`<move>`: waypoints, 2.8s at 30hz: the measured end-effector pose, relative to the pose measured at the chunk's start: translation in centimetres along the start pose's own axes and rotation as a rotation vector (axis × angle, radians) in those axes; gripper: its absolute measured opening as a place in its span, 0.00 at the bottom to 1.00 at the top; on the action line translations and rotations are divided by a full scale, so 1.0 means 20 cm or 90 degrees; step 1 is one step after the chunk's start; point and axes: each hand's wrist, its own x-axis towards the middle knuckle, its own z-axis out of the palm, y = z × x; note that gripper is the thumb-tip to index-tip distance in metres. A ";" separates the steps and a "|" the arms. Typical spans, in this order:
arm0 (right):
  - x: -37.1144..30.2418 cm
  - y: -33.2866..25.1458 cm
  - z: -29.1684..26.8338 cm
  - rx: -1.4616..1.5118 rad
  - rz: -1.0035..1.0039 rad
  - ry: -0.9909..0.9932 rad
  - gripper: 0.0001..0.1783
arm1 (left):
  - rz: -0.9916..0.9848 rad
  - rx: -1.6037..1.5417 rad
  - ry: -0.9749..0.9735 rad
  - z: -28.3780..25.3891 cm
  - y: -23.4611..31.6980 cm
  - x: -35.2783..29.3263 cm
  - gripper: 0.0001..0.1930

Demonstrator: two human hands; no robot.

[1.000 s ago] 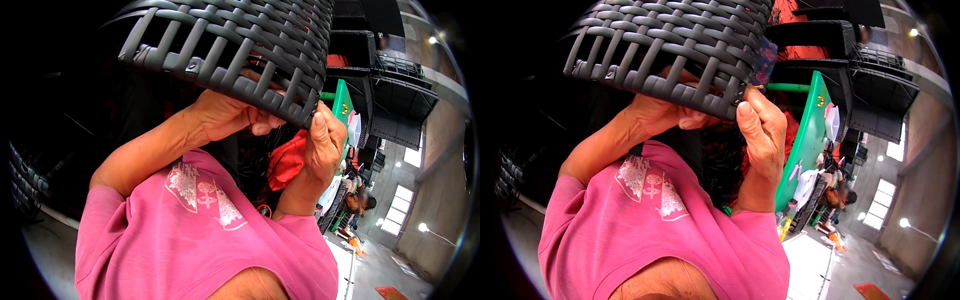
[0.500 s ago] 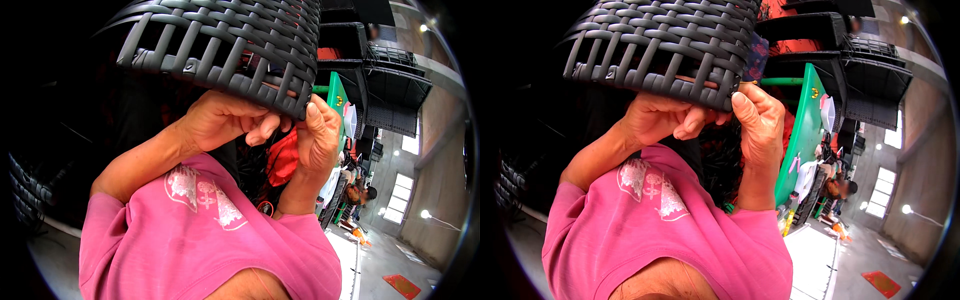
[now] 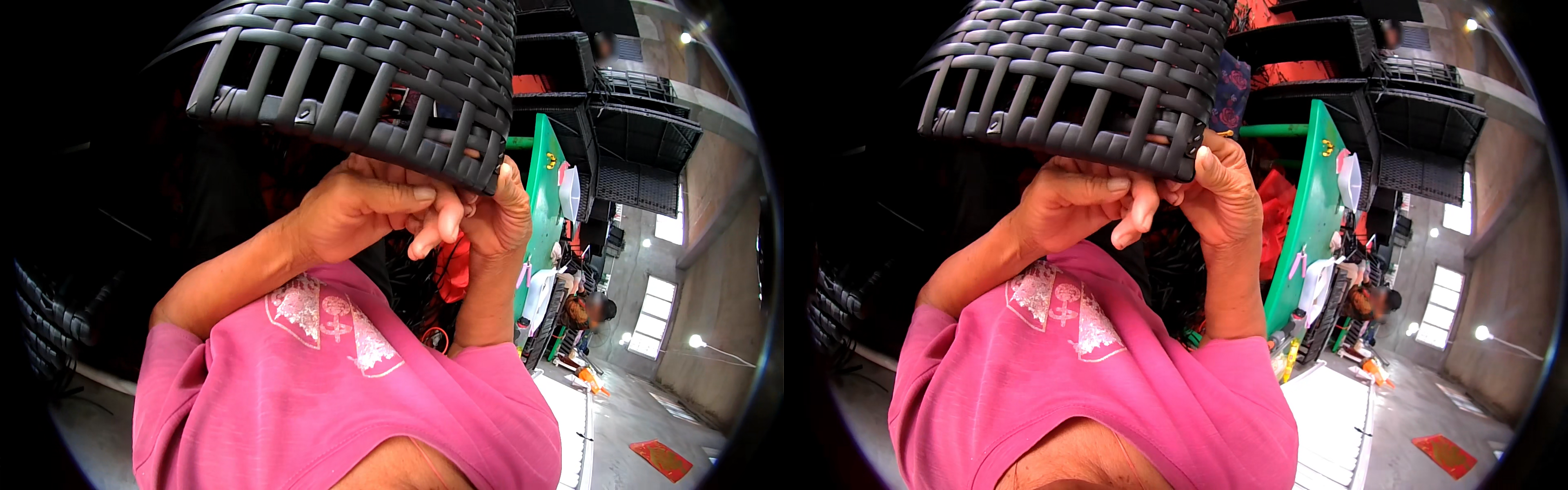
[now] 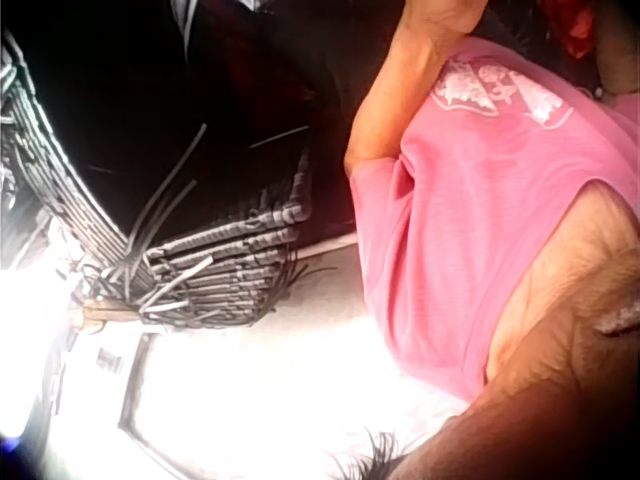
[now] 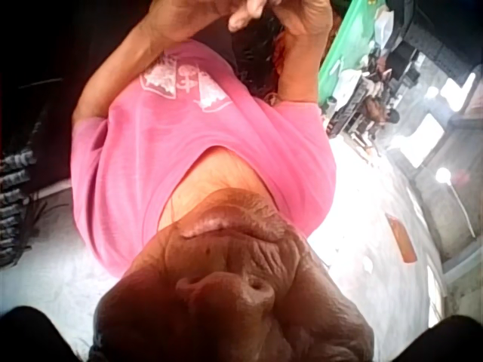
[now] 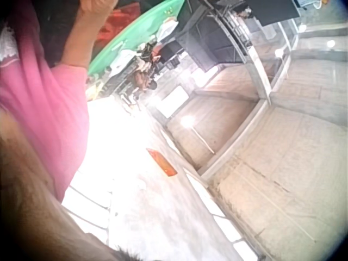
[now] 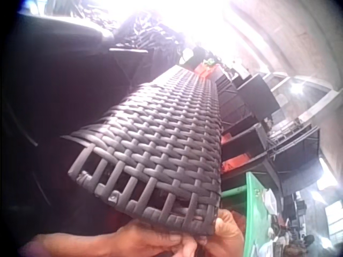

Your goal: The person weaves strips of synthetic rattan into a black furniture frame by hand, pulling the strips through the existing weave and securing them.

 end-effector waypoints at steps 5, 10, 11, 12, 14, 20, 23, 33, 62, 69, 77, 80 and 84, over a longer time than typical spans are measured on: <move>0.00 0.01 0.07 -0.027 -0.044 0.101 0.25 | 0.019 0.120 0.049 0.02 -0.04 -0.01 0.15; 0.00 0.02 0.02 0.089 -0.021 0.006 0.24 | 0.006 0.049 -0.025 -0.02 -0.01 0.00 0.11; 0.01 0.02 0.03 0.055 -0.021 0.020 0.24 | -0.008 0.027 -0.015 -0.02 -0.01 0.00 0.11; 0.02 0.00 0.06 0.022 -0.020 0.034 0.24 | -0.022 0.005 -0.005 -0.02 -0.01 0.00 0.11; 0.03 -0.01 0.06 0.002 -0.008 0.037 0.24 | -0.039 -0.041 0.000 -0.02 -0.01 -0.01 0.11; 0.01 0.00 0.00 0.032 0.021 0.018 0.22 | -0.021 0.003 0.063 0.00 0.03 -0.01 0.12; 0.01 0.01 -0.02 -0.018 -0.008 -0.024 0.18 | 0.013 0.041 0.081 0.03 0.05 -0.01 0.14; 0.01 0.05 -0.02 -0.023 -0.054 -0.014 0.09 | 0.035 0.084 0.160 0.05 0.05 -0.03 0.17; -0.03 0.04 0.00 -0.099 -0.095 0.014 0.12 | 0.027 0.406 0.032 -0.15 0.16 0.10 0.11; -0.03 0.01 0.00 -0.136 -0.084 0.033 0.14 | -0.031 0.230 0.111 -0.10 0.10 0.06 0.15; -0.03 -0.02 0.04 -0.195 -0.059 0.064 0.15 | -0.024 -0.098 0.199 -0.05 0.00 0.07 0.15; -0.03 0.01 0.03 -0.154 -0.077 0.033 0.15 | 0.068 0.126 0.144 -0.07 0.02 0.06 0.15; -0.03 0.01 0.05 -0.149 -0.076 0.046 0.17 | 0.099 0.077 0.129 -0.08 0.00 0.07 0.16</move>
